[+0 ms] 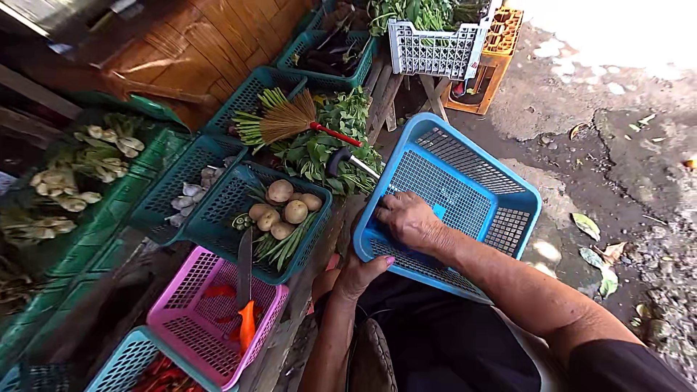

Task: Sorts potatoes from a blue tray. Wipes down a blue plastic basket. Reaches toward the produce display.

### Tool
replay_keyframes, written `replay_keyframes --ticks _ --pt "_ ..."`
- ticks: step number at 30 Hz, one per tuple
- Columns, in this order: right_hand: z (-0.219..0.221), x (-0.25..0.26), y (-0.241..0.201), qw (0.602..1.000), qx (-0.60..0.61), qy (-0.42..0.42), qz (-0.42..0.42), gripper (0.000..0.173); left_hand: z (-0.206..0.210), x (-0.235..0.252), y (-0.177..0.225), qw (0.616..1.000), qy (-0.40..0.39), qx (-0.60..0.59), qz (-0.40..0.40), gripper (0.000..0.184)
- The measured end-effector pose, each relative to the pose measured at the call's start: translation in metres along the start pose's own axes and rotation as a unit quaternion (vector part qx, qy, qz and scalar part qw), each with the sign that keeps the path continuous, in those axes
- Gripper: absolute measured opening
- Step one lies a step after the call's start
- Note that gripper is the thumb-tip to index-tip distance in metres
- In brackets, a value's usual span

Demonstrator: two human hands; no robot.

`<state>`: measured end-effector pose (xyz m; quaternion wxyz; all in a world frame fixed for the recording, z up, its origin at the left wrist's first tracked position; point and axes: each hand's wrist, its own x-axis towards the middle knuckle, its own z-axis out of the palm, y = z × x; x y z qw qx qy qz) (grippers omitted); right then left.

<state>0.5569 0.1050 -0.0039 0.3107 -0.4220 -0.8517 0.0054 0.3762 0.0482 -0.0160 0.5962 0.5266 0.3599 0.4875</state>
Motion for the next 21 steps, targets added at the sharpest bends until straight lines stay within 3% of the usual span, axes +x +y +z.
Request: replay_keyframes --ticks 3,6,9,14,16,21 --pt "-0.014 0.014 0.024 0.99 -0.011 0.052 0.129 0.014 0.001 -0.002 0.002 1.0 -0.011 0.017 0.006 0.085" --pt "-0.026 0.02 0.042 0.968 -0.052 0.017 0.246 0.014 0.006 -0.012 -0.001 1.0 -0.007 0.02 0.001 0.086" --pt "-0.017 0.018 0.024 0.979 -0.058 -0.01 0.196 0.016 0.005 -0.014 -0.001 1.0 0.0 0.01 -0.003 0.078" --pt "0.003 -0.016 -0.032 0.994 0.041 -0.103 -0.015 0.018 0.0 -0.011 -0.004 0.999 -0.001 0.037 -0.026 0.085" --pt "0.001 -0.016 -0.028 0.993 0.042 -0.113 -0.012 0.019 0.004 -0.013 -0.004 0.998 0.015 0.04 -0.043 0.084" --pt "-0.015 0.008 0.014 0.995 0.0 0.003 0.097 0.012 0.003 -0.007 0.002 0.999 -0.01 0.028 -0.016 0.079"
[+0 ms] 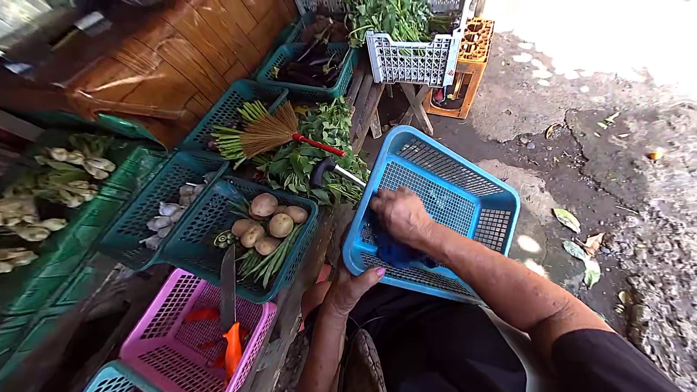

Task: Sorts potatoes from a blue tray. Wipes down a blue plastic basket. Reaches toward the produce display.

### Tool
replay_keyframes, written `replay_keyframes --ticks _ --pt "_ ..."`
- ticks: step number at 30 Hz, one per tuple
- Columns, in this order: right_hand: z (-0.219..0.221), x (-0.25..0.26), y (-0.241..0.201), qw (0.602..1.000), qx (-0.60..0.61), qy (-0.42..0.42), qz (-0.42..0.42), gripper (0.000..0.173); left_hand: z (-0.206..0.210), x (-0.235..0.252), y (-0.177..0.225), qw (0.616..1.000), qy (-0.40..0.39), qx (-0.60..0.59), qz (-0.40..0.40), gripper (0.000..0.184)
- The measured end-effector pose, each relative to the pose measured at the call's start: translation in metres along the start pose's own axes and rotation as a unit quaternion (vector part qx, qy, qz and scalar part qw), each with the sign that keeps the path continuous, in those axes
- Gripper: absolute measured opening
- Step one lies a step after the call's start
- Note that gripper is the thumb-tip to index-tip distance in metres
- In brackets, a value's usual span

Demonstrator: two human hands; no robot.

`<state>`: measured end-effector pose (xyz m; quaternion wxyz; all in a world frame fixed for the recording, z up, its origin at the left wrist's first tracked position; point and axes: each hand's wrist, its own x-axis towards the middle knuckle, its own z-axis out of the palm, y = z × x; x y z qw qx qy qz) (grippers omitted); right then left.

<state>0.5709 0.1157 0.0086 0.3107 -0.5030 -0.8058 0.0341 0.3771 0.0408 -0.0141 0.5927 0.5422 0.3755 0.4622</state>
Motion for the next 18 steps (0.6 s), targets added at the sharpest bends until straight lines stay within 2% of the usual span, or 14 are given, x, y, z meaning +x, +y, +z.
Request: replay_keyframes --ticks 3,7,12,14,16,18 --pt "-0.017 0.017 0.036 0.99 -0.049 0.006 0.136 0.011 0.009 -0.005 0.002 1.0 0.0 0.027 0.011 0.085" --pt "-0.001 0.008 0.044 0.982 -0.085 0.012 0.169 0.015 0.013 -0.009 -0.002 0.999 0.011 0.039 -0.019 0.089" --pt "0.008 -0.044 0.055 0.956 -0.074 -0.11 0.261 0.026 0.012 -0.014 -0.008 0.998 0.032 0.031 -0.037 0.087" --pt "-0.003 -0.067 0.072 0.925 -0.104 -0.164 0.326 0.031 0.012 -0.016 -0.007 0.998 0.037 0.028 -0.036 0.087" --pt "-0.021 -0.084 0.089 0.872 -0.124 -0.251 0.402 0.035 0.013 -0.016 -0.004 0.998 0.037 0.034 -0.039 0.082" --pt "-0.033 -0.094 0.101 0.822 -0.134 -0.32 0.451 0.033 0.015 -0.013 -0.002 0.998 0.027 0.033 -0.042 0.085"
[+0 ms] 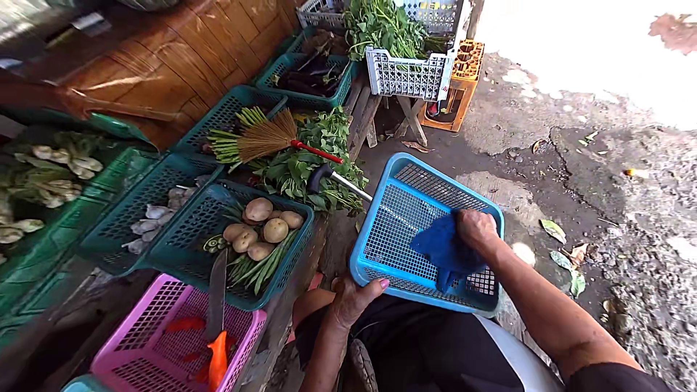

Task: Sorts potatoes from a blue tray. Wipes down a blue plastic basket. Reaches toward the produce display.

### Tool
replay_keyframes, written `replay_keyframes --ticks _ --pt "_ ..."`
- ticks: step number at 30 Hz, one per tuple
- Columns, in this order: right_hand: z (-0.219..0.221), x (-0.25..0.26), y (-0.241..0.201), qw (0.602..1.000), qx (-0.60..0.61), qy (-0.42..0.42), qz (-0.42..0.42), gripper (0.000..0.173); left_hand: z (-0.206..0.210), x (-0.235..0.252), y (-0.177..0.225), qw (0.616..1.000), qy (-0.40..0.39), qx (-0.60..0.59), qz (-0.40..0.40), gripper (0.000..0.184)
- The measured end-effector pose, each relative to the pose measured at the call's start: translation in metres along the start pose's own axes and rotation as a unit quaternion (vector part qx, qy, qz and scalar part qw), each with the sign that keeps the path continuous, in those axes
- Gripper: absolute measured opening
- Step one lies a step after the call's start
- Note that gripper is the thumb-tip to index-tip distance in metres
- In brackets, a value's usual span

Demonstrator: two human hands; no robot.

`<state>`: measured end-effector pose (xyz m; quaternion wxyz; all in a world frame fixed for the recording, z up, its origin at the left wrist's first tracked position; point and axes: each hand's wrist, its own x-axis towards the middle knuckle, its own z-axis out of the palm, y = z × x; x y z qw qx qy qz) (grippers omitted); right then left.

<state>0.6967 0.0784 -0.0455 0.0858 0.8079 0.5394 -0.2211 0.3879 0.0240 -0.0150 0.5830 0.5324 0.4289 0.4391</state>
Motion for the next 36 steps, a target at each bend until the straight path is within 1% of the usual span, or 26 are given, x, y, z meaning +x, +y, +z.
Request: replay_keyframes --ticks 1,2,3,6,7,9,11,12,13,14,16,17,21,23,24,25,26,28,29,30,31,32,33,34,35,36 --pt "-0.002 -0.001 0.005 1.0 -0.005 -0.018 0.014 0.032 0.001 0.003 -0.001 1.0 -0.01 -0.002 0.003 0.09" --pt "-0.005 -0.002 0.008 1.0 0.0 -0.022 0.018 0.032 0.001 0.006 -0.001 1.0 -0.022 -0.005 0.009 0.097" --pt "-0.01 -0.003 0.006 1.0 0.01 -0.016 0.011 0.033 0.002 0.008 -0.002 0.999 -0.029 -0.004 0.017 0.099" --pt "-0.033 -0.006 -0.023 0.997 0.054 0.03 -0.051 0.034 0.004 0.014 0.005 0.998 -0.041 0.028 0.026 0.102" --pt "-0.04 -0.008 -0.039 0.992 0.073 0.059 -0.079 0.032 0.006 0.016 0.008 0.998 -0.047 0.031 0.024 0.102" --pt "-0.051 -0.011 -0.073 0.968 0.116 0.154 -0.161 0.025 0.009 0.017 0.012 0.998 -0.052 0.033 0.015 0.104" --pt "-0.057 -0.01 -0.105 0.914 0.146 0.28 -0.254 0.017 0.01 0.014 0.013 0.998 -0.048 0.043 0.01 0.102" --pt "-0.057 -0.008 -0.117 0.887 0.147 0.331 -0.286 0.014 0.009 0.012 0.011 0.998 -0.038 0.039 0.013 0.099" --pt "-0.055 -0.007 -0.125 0.873 0.145 0.352 -0.305 0.013 0.006 0.01 0.009 0.999 -0.03 0.034 0.018 0.098" --pt "-0.052 -0.006 -0.127 0.87 0.138 0.354 -0.314 0.013 0.003 0.008 0.008 0.999 -0.027 0.035 0.022 0.097" --pt "-0.04 0.0 -0.117 0.886 0.123 0.326 -0.306 0.017 0.002 0.006 0.006 0.999 -0.022 0.038 0.015 0.095" --pt "-0.034 0.003 -0.106 0.902 0.116 0.299 -0.289 0.019 0.003 0.004 0.005 0.999 -0.02 0.037 0.01 0.094" --pt "0.0 0.01 -0.05 0.976 0.064 0.133 -0.161 0.027 0.002 0.005 -0.002 1.0 -0.017 0.017 0.007 0.094" --pt "0.021 0.008 -0.02 0.994 0.041 0.038 -0.091 0.032 0.001 0.006 -0.004 1.0 0.002 0.001 -0.013 0.096" --pt "0.031 0.007 -0.007 0.997 0.033 0.003 -0.071 0.033 0.001 0.006 -0.005 0.999 0.019 -0.001 -0.035 0.097" --pt "0.036 0.006 0.003 0.997 0.026 -0.023 -0.065 0.034 0.001 0.007 -0.005 0.997 0.035 0.0 -0.062 0.098" --pt "0.035 0.006 0.009 0.996 0.026 -0.04 -0.078 0.035 0.002 0.008 -0.004 0.995 0.049 -0.001 -0.09 0.098" --pt "0.016 -0.003 0.009 0.985 0.065 -0.051 -0.151 0.038 0.002 0.01 -0.002 0.99 0.07 -0.004 -0.122 0.09" --pt "0.006 -0.011 0.003 0.972 0.101 -0.031 -0.21 0.037 0.002 0.01 0.0 0.989 0.075 -0.008 -0.127 0.085" --pt "-0.002 -0.021 -0.007 0.952 0.134 0.015 -0.275 0.036 0.002 0.011 0.002 0.989 0.075 -0.014 -0.127 0.081" --pt "-0.01 -0.034 -0.021 0.922 0.163 0.083 -0.341 0.034 0.004 0.011 0.005 0.989 0.075 -0.018 -0.126 0.078" --pt "-0.015 -0.047 -0.036 0.881 0.187 0.166 -0.401 0.031 0.006 0.012 0.007 0.989 0.075 -0.016 -0.128 0.078" --pt "-0.018 -0.058 -0.053 0.829 0.208 0.257 -0.451 0.027 0.009 0.013 0.011 0.988 0.076 -0.011 -0.131 0.078" --pt "-0.021 -0.068 -0.07 0.779 0.225 0.321 -0.489 0.024 0.011 0.014 0.013 0.989 0.074 -0.005 -0.129 0.08" --pt "-0.025 -0.077 -0.085 0.742 0.234 0.353 -0.519 0.023 0.013 0.013 0.016 0.991 0.064 0.006 -0.116 0.081" --pt "-0.027 -0.085 -0.098 0.723 0.238 0.354 -0.544 0.023 0.013 0.011 0.017 0.995 0.047 0.022 -0.088 0.079"
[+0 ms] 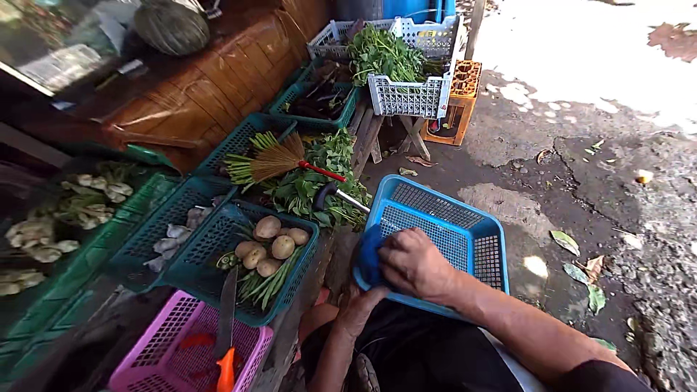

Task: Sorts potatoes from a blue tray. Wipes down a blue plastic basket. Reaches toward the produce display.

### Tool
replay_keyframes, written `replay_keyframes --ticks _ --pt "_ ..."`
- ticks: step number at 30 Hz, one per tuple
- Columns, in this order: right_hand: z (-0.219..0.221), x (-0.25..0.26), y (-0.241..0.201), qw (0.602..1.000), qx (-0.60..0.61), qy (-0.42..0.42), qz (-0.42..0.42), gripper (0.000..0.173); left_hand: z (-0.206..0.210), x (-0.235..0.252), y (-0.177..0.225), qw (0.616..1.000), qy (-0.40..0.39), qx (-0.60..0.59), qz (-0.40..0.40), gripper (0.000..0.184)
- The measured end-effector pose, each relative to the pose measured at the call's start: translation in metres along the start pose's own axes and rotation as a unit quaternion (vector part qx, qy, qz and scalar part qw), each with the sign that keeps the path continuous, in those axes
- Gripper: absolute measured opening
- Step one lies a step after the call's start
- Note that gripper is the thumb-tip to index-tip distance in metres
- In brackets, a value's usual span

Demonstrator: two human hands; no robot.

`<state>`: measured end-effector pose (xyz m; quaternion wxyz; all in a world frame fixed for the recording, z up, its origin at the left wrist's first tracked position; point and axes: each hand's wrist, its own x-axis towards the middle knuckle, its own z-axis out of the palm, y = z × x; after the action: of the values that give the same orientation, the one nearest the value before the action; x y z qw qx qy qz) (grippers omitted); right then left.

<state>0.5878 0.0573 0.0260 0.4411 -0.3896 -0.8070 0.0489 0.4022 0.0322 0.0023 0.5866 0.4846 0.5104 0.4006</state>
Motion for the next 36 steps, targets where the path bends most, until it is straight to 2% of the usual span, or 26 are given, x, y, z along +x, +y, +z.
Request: replay_keyframes --ticks 3,5,7,10,13,15,17,19,22,23,24,26,29,31,33,36 --pt "0.02 0.016 -0.016 0.997 0.065 -0.051 -0.012 0.035 -0.001 -0.01 0.003 0.986 -0.055 0.1 0.118 0.056" --pt "0.016 0.029 -0.021 0.996 0.066 -0.057 -0.014 0.038 0.0 -0.012 0.01 0.971 -0.062 0.154 0.172 0.049" --pt "0.011 0.035 -0.022 0.998 0.041 -0.026 -0.026 0.029 0.004 -0.012 0.012 0.974 -0.069 0.139 0.165 0.061" --pt "-0.007 0.049 0.003 0.997 -0.04 0.049 0.033 0.028 0.01 -0.012 0.012 0.981 -0.065 0.1 0.154 0.1" --pt "-0.032 0.066 0.056 0.984 -0.098 0.067 0.136 0.034 0.013 -0.013 0.007 0.978 -0.067 0.098 0.169 0.108" --pt "-0.041 0.075 0.072 0.979 -0.123 0.052 0.151 0.035 0.015 -0.011 0.005 0.98 -0.069 0.095 0.162 0.106" --pt "-0.037 0.072 0.057 0.985 -0.129 0.027 0.111 0.031 0.015 -0.01 0.006 0.979 -0.077 0.099 0.161 0.106" --pt "-0.021 0.057 0.017 0.995 -0.094 -0.015 0.033 0.027 0.013 -0.01 0.006 0.976 -0.081 0.119 0.164 0.101" --pt "0.002 0.028 -0.025 0.995 -0.053 -0.027 -0.084 0.027 0.011 -0.012 0.002 0.96 -0.091 0.174 0.202 0.062" --pt "0.003 0.025 -0.025 0.994 -0.049 -0.029 -0.092 0.028 0.01 -0.013 0.0 0.961 -0.101 0.165 0.197 0.059" --pt "0.0 0.026 -0.019 0.995 -0.049 -0.025 -0.084 0.028 0.011 -0.014 -0.001 0.968 -0.099 0.144 0.178 0.065" --pt "-0.012 0.038 0.007 0.998 -0.061 0.011 -0.023 0.025 0.01 -0.015 -0.001 0.978 -0.096 0.114 0.144 0.087" --pt "-0.043 0.061 0.08 0.985 -0.118 0.054 0.112 0.032 0.012 -0.015 -0.001 0.981 -0.093 0.091 0.144 0.09" --pt "-0.066 0.072 0.11 0.964 -0.124 0.067 0.225 0.038 0.014 -0.011 -0.002 0.978 -0.095 0.087 0.161 0.097" --pt "-0.078 0.069 0.114 0.941 -0.066 0.074 0.324 0.044 0.015 -0.008 -0.006 0.977 -0.089 0.088 0.17 0.101" --pt "-0.079 0.044 0.106 0.92 -0.044 0.086 0.381 0.05 0.012 -0.006 -0.013 0.979 -0.104 0.062 0.163 0.103"
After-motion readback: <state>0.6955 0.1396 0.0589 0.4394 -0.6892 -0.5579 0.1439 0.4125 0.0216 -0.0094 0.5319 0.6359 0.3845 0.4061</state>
